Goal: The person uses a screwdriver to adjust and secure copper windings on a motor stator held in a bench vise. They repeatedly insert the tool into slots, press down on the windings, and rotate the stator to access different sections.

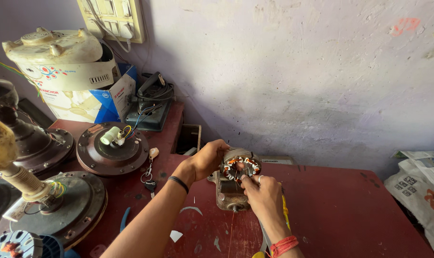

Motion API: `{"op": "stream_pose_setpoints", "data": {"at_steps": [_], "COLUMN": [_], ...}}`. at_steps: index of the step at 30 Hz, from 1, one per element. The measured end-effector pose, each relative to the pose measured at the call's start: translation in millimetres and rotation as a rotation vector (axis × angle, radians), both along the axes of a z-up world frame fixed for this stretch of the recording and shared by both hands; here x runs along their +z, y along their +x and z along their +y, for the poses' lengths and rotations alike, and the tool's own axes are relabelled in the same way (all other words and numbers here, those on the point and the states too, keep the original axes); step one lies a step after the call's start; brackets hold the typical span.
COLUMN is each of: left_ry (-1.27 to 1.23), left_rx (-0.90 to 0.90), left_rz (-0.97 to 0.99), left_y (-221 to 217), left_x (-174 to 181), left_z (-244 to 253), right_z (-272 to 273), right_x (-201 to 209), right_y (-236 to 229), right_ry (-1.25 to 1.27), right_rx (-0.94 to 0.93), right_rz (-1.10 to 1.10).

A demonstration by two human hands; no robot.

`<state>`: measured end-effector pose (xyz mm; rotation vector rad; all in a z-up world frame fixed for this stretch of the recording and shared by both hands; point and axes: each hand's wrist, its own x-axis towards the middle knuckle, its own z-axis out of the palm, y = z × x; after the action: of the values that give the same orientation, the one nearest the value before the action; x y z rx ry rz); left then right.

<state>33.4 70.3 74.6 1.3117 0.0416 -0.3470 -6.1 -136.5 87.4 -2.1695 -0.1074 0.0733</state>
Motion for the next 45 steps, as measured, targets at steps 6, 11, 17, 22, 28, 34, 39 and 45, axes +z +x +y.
{"op": "stream_pose_setpoints", "data": {"at_steps": [6,11,17,22,28,34,39,45], "left_ry": [-0.046,-0.038,-0.083,-0.108,-0.139,-0.216,0.038,0.184], "left_rx": [0.118,0.16,0.202,0.188,0.216,0.114,0.086,0.192], "left_rz": [-0.089,-0.036,-0.018,-0.046,-0.099,-0.267,-0.269,-0.38], "left_y": [8.1,-0.5,-12.3,-21.3,-30.8,-34.0,-47.4,-50.2], "left_x": [-19.6,-30.8,-32.9,-28.7,-40.8,-51.5,-33.5,-26.4], "left_z": [2.5,0.2,-10.6,-18.3,-22.5,-19.3,-25.1,-42.0], "right_z": [-2.9,-4.5,-5.9,-2.8,-5.3,0.8,10.5,8.0], "right_x": [-2.8,-10.0,-14.3,-7.8,0.5,-2.7,-5.8,-18.7], "right_y": [2.3,3.3,0.1,-6.1,-18.1,-44.2,-49.4,-46.2], "right_ry": [0.044,0.014,0.047,0.003,-0.249,-0.123,0.024,0.021], "right_rx": [0.024,0.031,0.003,-0.045,-0.037,0.065,0.062,0.037], "right_rz": [-0.035,-0.036,-0.048,0.0,-0.13,-0.044,0.081,0.023]}}
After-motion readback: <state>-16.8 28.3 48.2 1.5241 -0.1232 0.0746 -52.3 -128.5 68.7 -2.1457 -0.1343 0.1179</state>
